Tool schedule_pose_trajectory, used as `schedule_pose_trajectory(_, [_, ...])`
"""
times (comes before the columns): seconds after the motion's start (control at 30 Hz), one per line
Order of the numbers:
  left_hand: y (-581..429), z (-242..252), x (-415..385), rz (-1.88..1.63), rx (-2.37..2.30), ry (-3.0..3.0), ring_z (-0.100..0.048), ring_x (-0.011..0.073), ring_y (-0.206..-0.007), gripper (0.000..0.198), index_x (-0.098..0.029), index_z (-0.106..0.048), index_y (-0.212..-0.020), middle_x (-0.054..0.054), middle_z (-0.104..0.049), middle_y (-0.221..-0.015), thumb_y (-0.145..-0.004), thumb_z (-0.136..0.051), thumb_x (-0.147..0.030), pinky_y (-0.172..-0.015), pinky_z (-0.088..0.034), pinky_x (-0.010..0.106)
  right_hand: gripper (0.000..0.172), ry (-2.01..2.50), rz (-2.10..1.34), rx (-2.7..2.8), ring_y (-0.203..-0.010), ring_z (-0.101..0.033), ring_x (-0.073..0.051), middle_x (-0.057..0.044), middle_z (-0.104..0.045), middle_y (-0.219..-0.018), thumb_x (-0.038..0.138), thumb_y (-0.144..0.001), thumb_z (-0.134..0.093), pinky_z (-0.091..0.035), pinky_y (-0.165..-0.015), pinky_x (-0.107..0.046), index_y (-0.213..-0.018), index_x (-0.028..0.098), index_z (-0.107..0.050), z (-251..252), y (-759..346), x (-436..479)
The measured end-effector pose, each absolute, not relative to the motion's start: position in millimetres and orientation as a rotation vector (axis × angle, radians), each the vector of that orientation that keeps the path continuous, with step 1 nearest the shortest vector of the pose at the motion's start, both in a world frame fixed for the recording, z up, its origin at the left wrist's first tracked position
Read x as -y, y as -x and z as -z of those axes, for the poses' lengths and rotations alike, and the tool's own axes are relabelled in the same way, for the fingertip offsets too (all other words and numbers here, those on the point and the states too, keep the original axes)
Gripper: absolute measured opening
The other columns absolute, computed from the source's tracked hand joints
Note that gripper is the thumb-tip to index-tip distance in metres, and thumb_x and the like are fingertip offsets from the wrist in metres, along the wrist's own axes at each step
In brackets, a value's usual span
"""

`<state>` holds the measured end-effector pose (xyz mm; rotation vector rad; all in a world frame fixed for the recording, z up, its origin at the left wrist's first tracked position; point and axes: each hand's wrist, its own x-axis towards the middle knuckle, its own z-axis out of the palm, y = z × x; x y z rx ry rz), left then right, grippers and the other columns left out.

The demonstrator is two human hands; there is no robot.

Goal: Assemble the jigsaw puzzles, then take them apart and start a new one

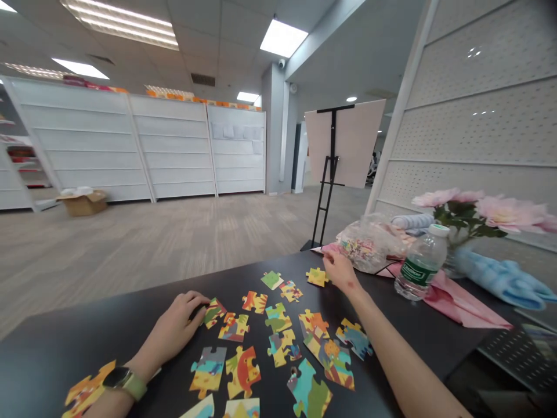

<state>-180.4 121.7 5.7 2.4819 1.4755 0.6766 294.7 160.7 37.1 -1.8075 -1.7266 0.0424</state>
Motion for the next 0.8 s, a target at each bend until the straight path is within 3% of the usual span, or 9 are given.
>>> schedule_pose_trajectory(0.17, [179.7, -4.8, -122.2, -0.664, -1.481, -2.477, -0.057, 0.0261, -0.108, 0.031, -0.026, -0.066, -0.112, 0.006, -0.063, -0.116, -0.102, -0.041, -0.041, -0.096, -0.049, 0.042, 0.048, 1.979, -0.127, 1.761, -0.114, -0.066, -0.034, -0.018, -0.072, -0.118, 0.030, -0.075, -0.070, -0.046, -0.100, -0.040, -0.119, 0.012, -0.069, -14.2, -338.1, -135.1])
schedule_pose_trajectory(0.3, [179.8, -4.0, -123.6, -0.673, -1.482, -2.477, -0.057, 0.0267, -0.108, 0.031, -0.025, -0.066, -0.111, 0.006, -0.063, -0.117, -0.101, -0.042, -0.042, -0.096, -0.049, 0.042, 0.058, 1.951, -0.062, 1.778, -0.116, -0.063, -0.031, -0.018, -0.066, -0.124, 0.033, -0.078, -0.068, -0.045, -0.101, -0.038, -0.131, 0.011, -0.059, -15.4, -344.6, -115.6])
schedule_pose_trajectory(0.47, [177.8, -6.6, -119.5, -0.683, -1.477, -2.492, -0.059, 0.0252, -0.106, 0.034, -0.027, -0.067, -0.110, 0.005, -0.064, -0.114, -0.103, -0.038, -0.043, -0.095, -0.050, 0.040, 0.036, 1.814, -0.035, 1.897, -0.108, -0.064, -0.027, -0.011, -0.068, -0.114, 0.036, -0.087, -0.060, -0.048, -0.099, -0.040, -0.118, 0.019, -0.066, -36.8, -330.6, -93.8])
schedule_pose_trajectory(0.53, [176.7, -6.5, -117.5, -0.693, -1.472, -2.504, -0.060, 0.0242, -0.104, 0.039, -0.027, -0.068, -0.108, 0.004, -0.065, -0.111, -0.105, -0.033, -0.044, -0.094, -0.051, 0.040, 0.041, 1.745, -0.099, 2.021, -0.114, -0.062, -0.028, -0.011, -0.067, -0.121, 0.045, -0.087, -0.064, -0.047, -0.103, -0.040, -0.120, 0.021, -0.067, -41.7, -320.2, -74.5])
schedule_pose_trajectory(0.6, [175.8, -7.9, -117.5, -0.701, -1.459, -2.519, -0.061, 0.0237, -0.102, 0.043, -0.026, -0.068, -0.108, 0.005, -0.065, -0.110, -0.106, -0.029, -0.044, -0.094, -0.051, 0.040, 0.057, 1.728, -0.185, 2.130, -0.132, -0.052, -0.031, -0.015, -0.057, -0.141, 0.054, -0.090, -0.059, -0.040, -0.112, -0.045, -0.137, 0.021, -0.059, -41.9, -306.3, -50.5])
schedule_pose_trajectory(0.7, [174.9, -22.6, -118.9, -0.727, -1.448, -2.543, -0.060, 0.0253, -0.109, 0.043, -0.025, -0.067, -0.115, 0.006, -0.065, -0.118, -0.105, -0.031, -0.045, -0.098, -0.050, 0.043, 0.076, 1.762, -0.308, 2.301, -0.152, -0.021, -0.035, -0.013, -0.026, -0.166, 0.066, -0.092, -0.052, -0.022, -0.121, -0.056, -0.156, 0.029, -0.036, -36.1, -282.7, -16.3])
schedule_pose_trajectory(0.8, [172.7, -52.7, -105.8, -0.766, -1.450, -2.565, -0.052, 0.0275, -0.126, 0.044, -0.025, -0.063, -0.127, 0.008, -0.060, -0.133, -0.104, -0.034, -0.048, -0.110, -0.042, 0.047, 0.073, 1.795, -0.346, 2.432, -0.155, -0.007, -0.034, -0.005, -0.015, -0.168, 0.068, -0.094, -0.045, -0.013, -0.122, -0.059, -0.158, 0.038, -0.026, -29.0, -268.6, 2.0])
